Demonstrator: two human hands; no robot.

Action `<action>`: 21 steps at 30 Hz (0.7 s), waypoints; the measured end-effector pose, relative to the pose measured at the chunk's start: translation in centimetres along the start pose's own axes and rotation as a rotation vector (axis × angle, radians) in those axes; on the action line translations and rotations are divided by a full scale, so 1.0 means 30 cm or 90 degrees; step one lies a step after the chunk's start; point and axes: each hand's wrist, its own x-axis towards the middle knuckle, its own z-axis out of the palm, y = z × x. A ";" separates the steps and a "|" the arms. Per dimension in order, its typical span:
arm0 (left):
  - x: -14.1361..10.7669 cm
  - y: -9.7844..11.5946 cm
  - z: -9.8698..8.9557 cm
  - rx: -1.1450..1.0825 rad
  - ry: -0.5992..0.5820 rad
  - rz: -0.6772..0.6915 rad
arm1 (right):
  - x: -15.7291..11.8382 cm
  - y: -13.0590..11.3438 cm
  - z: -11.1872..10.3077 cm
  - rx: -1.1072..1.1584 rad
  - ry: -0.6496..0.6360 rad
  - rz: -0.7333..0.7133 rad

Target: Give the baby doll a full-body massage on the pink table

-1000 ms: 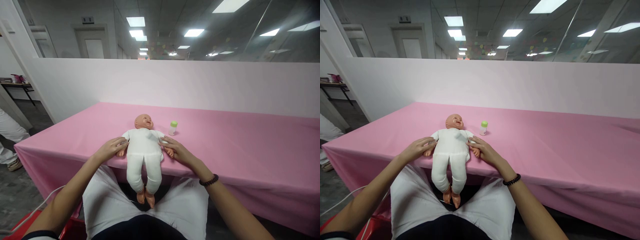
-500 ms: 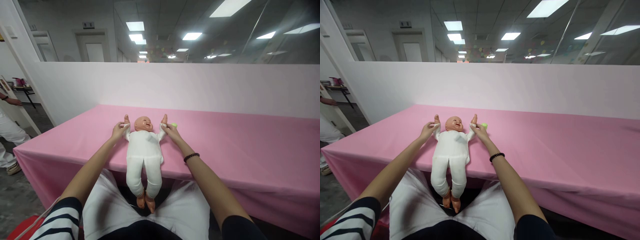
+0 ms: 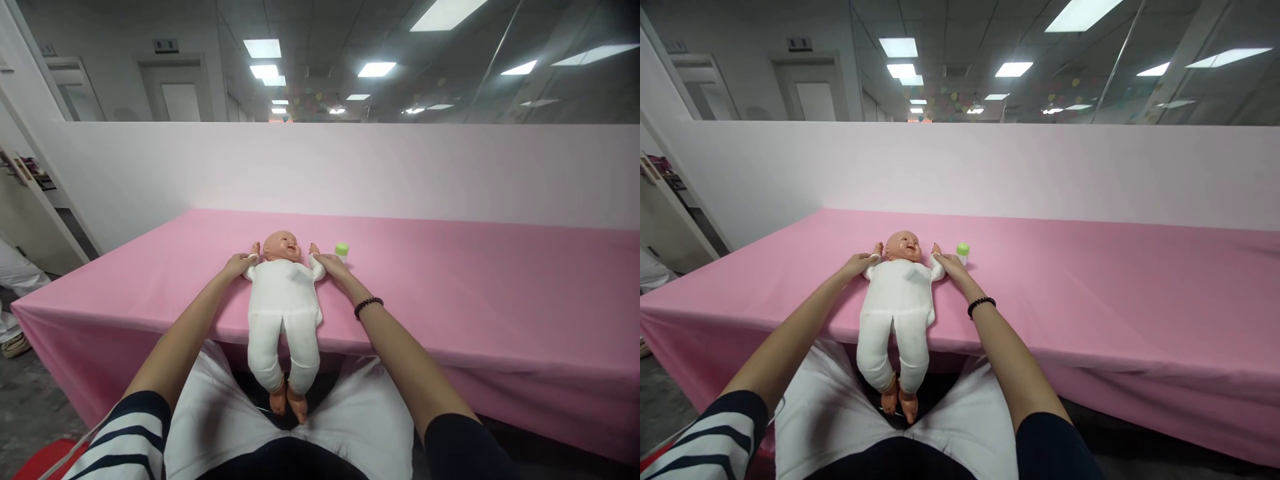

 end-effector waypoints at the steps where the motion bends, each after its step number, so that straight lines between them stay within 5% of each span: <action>1: -0.013 0.001 -0.011 -0.018 -0.010 0.007 | -0.006 -0.013 -0.009 0.017 -0.006 -0.003; 6: -0.104 0.002 -0.084 -0.159 -0.063 0.150 | -0.079 -0.079 -0.082 0.148 -0.051 -0.071; 9: -0.175 -0.003 -0.118 -0.154 -0.060 0.263 | -0.157 -0.098 -0.129 0.104 -0.100 -0.145; 15: -0.318 -0.034 -0.163 0.125 -0.054 0.474 | -0.290 -0.061 -0.163 -0.108 -0.209 -0.272; 21: -0.344 -0.033 -0.163 0.348 -0.097 0.734 | -0.329 -0.023 -0.131 -0.262 -0.222 -0.426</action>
